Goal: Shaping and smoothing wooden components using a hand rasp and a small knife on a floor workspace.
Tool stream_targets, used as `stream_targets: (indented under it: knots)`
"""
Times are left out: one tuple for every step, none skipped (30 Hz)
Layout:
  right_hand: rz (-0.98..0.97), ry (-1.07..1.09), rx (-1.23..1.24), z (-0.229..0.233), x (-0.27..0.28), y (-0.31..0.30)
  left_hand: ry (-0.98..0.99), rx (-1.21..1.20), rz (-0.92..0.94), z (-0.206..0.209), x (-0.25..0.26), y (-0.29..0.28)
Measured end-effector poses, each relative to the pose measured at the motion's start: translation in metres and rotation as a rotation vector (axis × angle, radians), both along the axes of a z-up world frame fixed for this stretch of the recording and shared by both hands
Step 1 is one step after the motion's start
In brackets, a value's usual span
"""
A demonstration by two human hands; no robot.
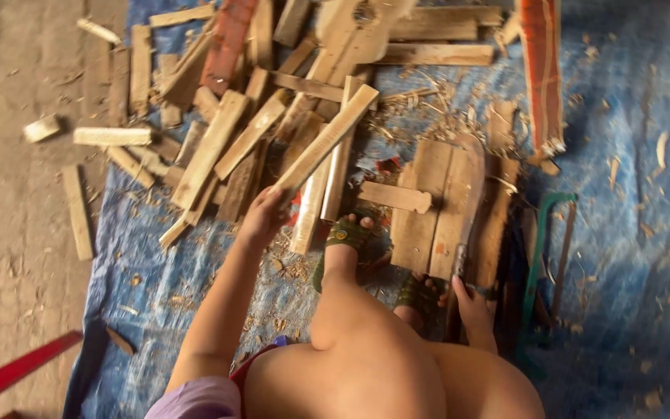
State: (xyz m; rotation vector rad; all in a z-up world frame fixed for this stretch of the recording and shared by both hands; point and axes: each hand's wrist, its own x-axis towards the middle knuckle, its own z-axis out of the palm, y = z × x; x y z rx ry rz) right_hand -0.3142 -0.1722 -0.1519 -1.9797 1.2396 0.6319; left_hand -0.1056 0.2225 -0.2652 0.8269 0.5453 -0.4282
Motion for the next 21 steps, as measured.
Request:
stream_targets:
  knots:
    - [0.030, 0.005, 0.006, -0.008, -0.001, -0.006, 0.005, 0.006, 0.030, -0.008, -0.003, 0.003]
    - [-0.032, 0.067, -0.027, -0.015, -0.001, -0.013, -0.013, -0.006, -0.057, -0.016, -0.006, 0.005]
    - [-0.098, 0.129, -0.063, -0.023, -0.004, -0.020, -0.030, -0.019, -0.147, -0.024, -0.010, 0.007]
    - [-0.073, 0.133, -0.060, -0.026, -0.006, -0.021, -0.026, -0.015, -0.122, -0.033, -0.014, 0.006]
    - [-0.102, -0.073, -0.026, -0.029, -0.010, -0.022, 0.016, -0.038, -0.119, -0.041, -0.017, 0.005]
    - [-0.133, -0.279, 0.009, -0.032, -0.014, -0.023, 0.057, -0.061, -0.114, -0.050, -0.019, 0.003]
    - [-0.117, -0.271, 0.014, -0.032, -0.014, -0.021, 0.063, -0.059, -0.098, -0.064, -0.023, 0.002]
    - [-0.188, -0.254, 0.076, -0.032, -0.015, -0.020, 0.068, -0.068, -0.117, -0.077, -0.027, 0.001]
    - [-0.260, -0.238, 0.135, -0.032, -0.014, -0.021, 0.072, -0.080, -0.137, -0.091, -0.030, -0.003]
    - [-0.245, -0.231, 0.137, -0.040, -0.018, -0.026, 0.076, -0.080, -0.121, -0.100, -0.034, -0.005]
    - [-0.257, -0.230, 0.186, -0.048, -0.022, -0.031, 0.166, -0.037, -0.074, -0.109, -0.038, -0.006]
    - [-0.269, -0.228, 0.234, -0.057, -0.025, -0.036, 0.256, 0.005, -0.027, -0.118, -0.042, -0.008]
    - [-0.256, -0.221, 0.236, -0.058, -0.027, -0.038, 0.261, 0.004, -0.013, -0.109, -0.043, -0.006]
    - [-0.263, -0.214, 0.287, -0.059, -0.028, -0.040, 0.263, -0.073, 0.009, -0.100, -0.044, -0.004]
    - [-0.270, -0.207, 0.342, -0.062, -0.029, -0.040, 0.262, -0.147, 0.032, -0.091, -0.044, -0.001]
    - [-0.257, -0.201, 0.347, -0.058, -0.030, -0.041, 0.264, -0.146, 0.047, -0.088, -0.045, -0.003]
    - [-0.273, -0.178, 0.313, -0.055, -0.027, -0.041, 0.301, -0.137, 0.035, -0.085, -0.045, -0.003]
    - [-0.289, -0.156, 0.279, -0.053, -0.025, -0.041, 0.338, -0.129, 0.024, -0.082, -0.045, -0.002]
    - [-0.261, -0.153, 0.292, -0.056, -0.026, -0.046, 0.333, -0.123, 0.054, -0.084, -0.046, -0.003]
    - [-0.189, -0.048, 0.137, -0.058, -0.028, -0.051, 0.382, -0.115, 0.071, -0.085, -0.047, -0.004]
    - [-0.113, 0.047, -0.023, -0.061, -0.025, -0.059, 0.427, -0.112, 0.090, -0.087, -0.045, -0.007]
